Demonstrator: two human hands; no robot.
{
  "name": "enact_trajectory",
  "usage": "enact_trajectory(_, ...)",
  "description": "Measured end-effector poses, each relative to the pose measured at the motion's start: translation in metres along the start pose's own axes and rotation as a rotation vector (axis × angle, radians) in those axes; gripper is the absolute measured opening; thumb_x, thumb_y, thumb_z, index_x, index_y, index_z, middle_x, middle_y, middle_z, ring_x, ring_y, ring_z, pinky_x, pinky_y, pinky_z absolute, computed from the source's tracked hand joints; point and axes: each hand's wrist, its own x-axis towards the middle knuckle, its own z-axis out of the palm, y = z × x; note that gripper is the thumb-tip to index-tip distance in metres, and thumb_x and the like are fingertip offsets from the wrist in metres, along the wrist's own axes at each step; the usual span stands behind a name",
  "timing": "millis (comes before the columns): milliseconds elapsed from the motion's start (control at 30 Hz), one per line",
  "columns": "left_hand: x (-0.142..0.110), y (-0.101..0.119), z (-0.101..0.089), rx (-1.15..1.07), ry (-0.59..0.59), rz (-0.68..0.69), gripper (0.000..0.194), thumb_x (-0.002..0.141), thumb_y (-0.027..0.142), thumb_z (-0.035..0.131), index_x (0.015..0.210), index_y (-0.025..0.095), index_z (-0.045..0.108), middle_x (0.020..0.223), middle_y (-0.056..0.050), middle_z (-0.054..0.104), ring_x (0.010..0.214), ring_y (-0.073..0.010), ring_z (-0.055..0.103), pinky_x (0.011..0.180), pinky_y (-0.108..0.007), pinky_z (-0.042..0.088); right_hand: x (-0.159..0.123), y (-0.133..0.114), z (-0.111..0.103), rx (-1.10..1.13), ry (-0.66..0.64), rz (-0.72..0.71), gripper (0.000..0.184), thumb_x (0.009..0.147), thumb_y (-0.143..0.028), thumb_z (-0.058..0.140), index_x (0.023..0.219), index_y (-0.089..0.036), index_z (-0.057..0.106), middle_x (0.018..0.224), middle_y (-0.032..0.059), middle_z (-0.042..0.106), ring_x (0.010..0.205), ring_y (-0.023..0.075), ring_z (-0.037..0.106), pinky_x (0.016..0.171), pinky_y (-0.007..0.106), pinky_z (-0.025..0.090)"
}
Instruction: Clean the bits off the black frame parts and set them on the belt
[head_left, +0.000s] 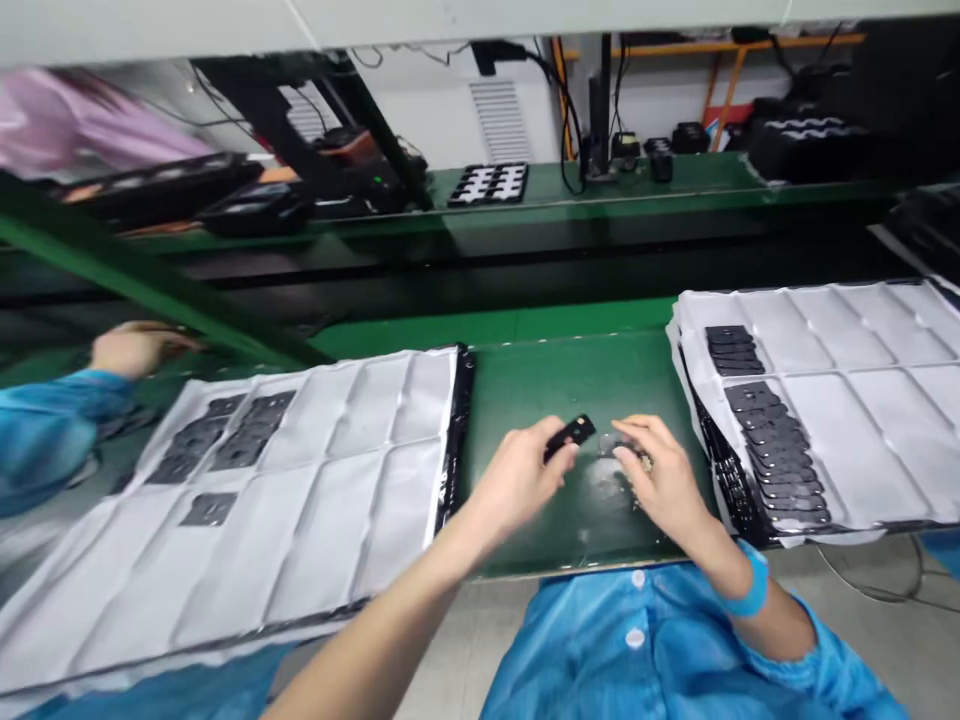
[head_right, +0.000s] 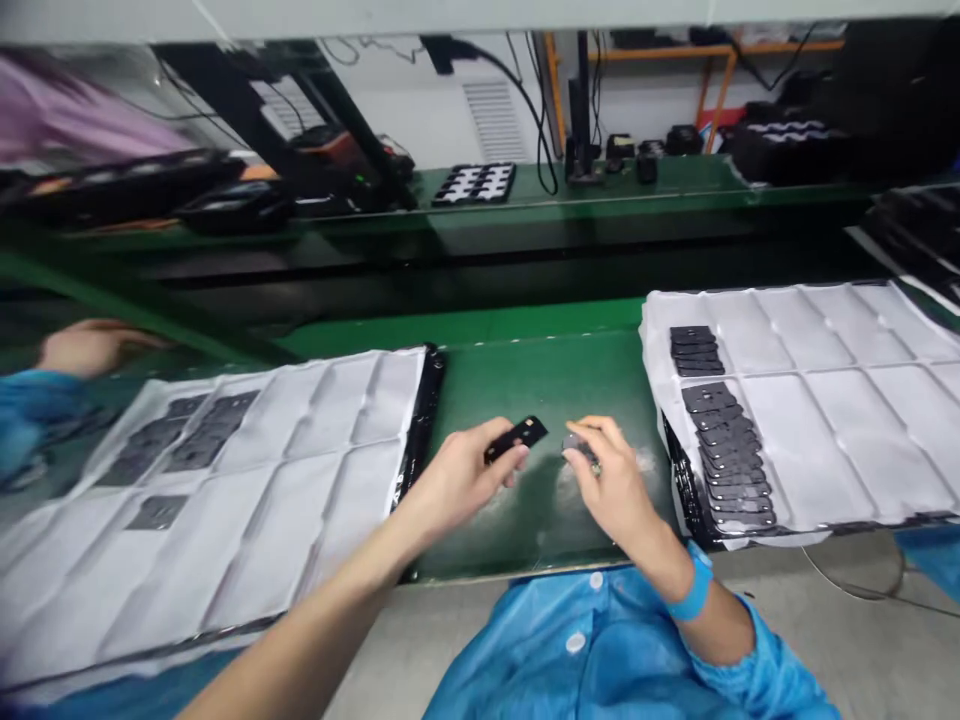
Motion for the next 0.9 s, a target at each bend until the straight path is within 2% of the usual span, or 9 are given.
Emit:
enact_trajectory(67, -0.016, 0.006, 0.016, -0.075, -0.007, 0.033, 0.027, 0.101, 0.041, 0.054, 0.081, 0.025, 0.058, 0.066, 0.002, 0.066, 0.061, -0.0179, 0.062, 0.062, -0.028, 0.041, -0.006, -0.008, -0.011, 0.157, -0.004, 0.041, 0.034, 0.116, -0.030, 0.051, 0.144, -0.020, 0.068, 0.130, 0.0123, 0.070, 0.103, 0.0185, 0.073, 0.090, 0.032, 0.061)
enact_trajectory(133, -0.024, 0.008, 0.030, -0.153, 0.028, 0.051, 0.032, 0.101, 0.046, 0.054, 0.079, 0.023, 0.060, 0.065, 0.001, 0.064, 0.061, -0.0168, 0.058, 0.062, -0.028, 0.039, -0.006, -0.017, -0.016, 0.268, -0.010, 0.072, 0.035, 0.115, -0.037, 0.051, 0.140, -0.021, 0.071, 0.130, 0.0117, 0.072, 0.110, 0.0203, 0.074, 0.097, 0.033, 0.061)
enact_trajectory(233, -0.027, 0.005, 0.045, -0.262, 0.135, 0.050, 0.034, 0.100, 0.047, 0.056, 0.081, 0.020, 0.064, 0.067, 0.001, 0.062, 0.064, -0.0149, 0.055, 0.064, -0.027, 0.038, -0.003, -0.024, -0.016, 0.312, 0.051, 0.115, 0.038, 0.116, -0.042, 0.049, 0.132, -0.021, 0.076, 0.134, 0.0139, 0.073, 0.129, 0.0260, 0.070, 0.112, 0.041, 0.056)
enact_trajectory(333, -0.028, 0.002, 0.052, -0.378, 0.160, 0.062, 0.035, 0.098, 0.046, 0.061, 0.079, 0.018, 0.064, 0.067, 0.002, 0.057, 0.064, -0.0124, 0.050, 0.064, -0.025, 0.035, -0.004, -0.022, -0.018, 0.365, 0.086, 0.182, 0.039, 0.116, -0.043, 0.048, 0.129, -0.022, 0.079, 0.136, 0.0131, 0.074, 0.129, 0.0267, 0.069, 0.114, 0.044, 0.053)
enact_trajectory(433, -0.030, 0.002, 0.056, -0.497, 0.135, 0.102, 0.034, 0.101, 0.044, 0.061, 0.080, 0.017, 0.062, 0.069, 0.004, 0.054, 0.065, -0.0107, 0.046, 0.063, -0.024, 0.034, -0.007, -0.019, -0.022, 0.483, 0.022, 0.253, 0.039, 0.116, -0.044, 0.049, 0.125, -0.023, 0.081, 0.121, 0.0100, 0.078, 0.100, 0.0210, 0.075, 0.089, 0.035, 0.061)
enact_trajectory(500, -0.032, 0.003, 0.057, -0.538, 0.135, 0.141, 0.033, 0.103, 0.041, 0.060, 0.080, 0.017, 0.060, 0.070, 0.004, 0.055, 0.065, -0.0099, 0.046, 0.065, -0.023, 0.035, -0.009, -0.021, -0.025, 0.543, -0.033, 0.296, 0.035, 0.114, -0.043, 0.054, 0.125, -0.022, 0.081, 0.094, 0.0053, 0.077, 0.076, 0.0168, 0.070, 0.071, 0.029, 0.058)
enact_trajectory(567, -0.033, 0.004, 0.058, -0.548, 0.139, 0.188, 0.033, 0.105, 0.037, 0.059, 0.078, 0.018, 0.056, 0.071, 0.004, 0.054, 0.065, -0.0093, 0.045, 0.066, -0.023, 0.037, -0.010, -0.024, -0.025, 0.578, -0.069, 0.340, 0.032, 0.112, -0.042, 0.060, 0.126, -0.021, 0.080, 0.072, -0.0007, 0.067, 0.062, 0.0140, 0.062, 0.061, 0.026, 0.052)
enact_trajectory(767, -0.036, 0.004, 0.062, -0.440, 0.166, 0.317, 0.028, 0.109, 0.030, 0.054, 0.083, 0.019, 0.052, 0.070, 0.005, 0.049, 0.062, -0.0097, 0.042, 0.063, -0.024, 0.034, -0.011, -0.023, -0.017, 0.675, -0.063, 0.459, 0.024, 0.105, -0.039, 0.071, 0.112, -0.020, 0.083, 0.060, -0.0052, 0.053, 0.053, 0.0098, 0.048, 0.051, 0.021, 0.039)
enact_trajectory(900, -0.038, 0.004, 0.066, -0.352, 0.193, 0.334, 0.026, 0.110, 0.028, 0.051, 0.085, 0.020, 0.049, 0.072, 0.005, 0.049, 0.062, -0.0105, 0.042, 0.061, -0.025, 0.031, -0.015, -0.017, -0.009, 0.705, 0.000, 0.450, 0.017, 0.102, -0.036, 0.076, 0.103, -0.022, 0.084, 0.067, -0.0035, 0.057, 0.055, 0.0086, 0.044, 0.052, 0.022, 0.038)
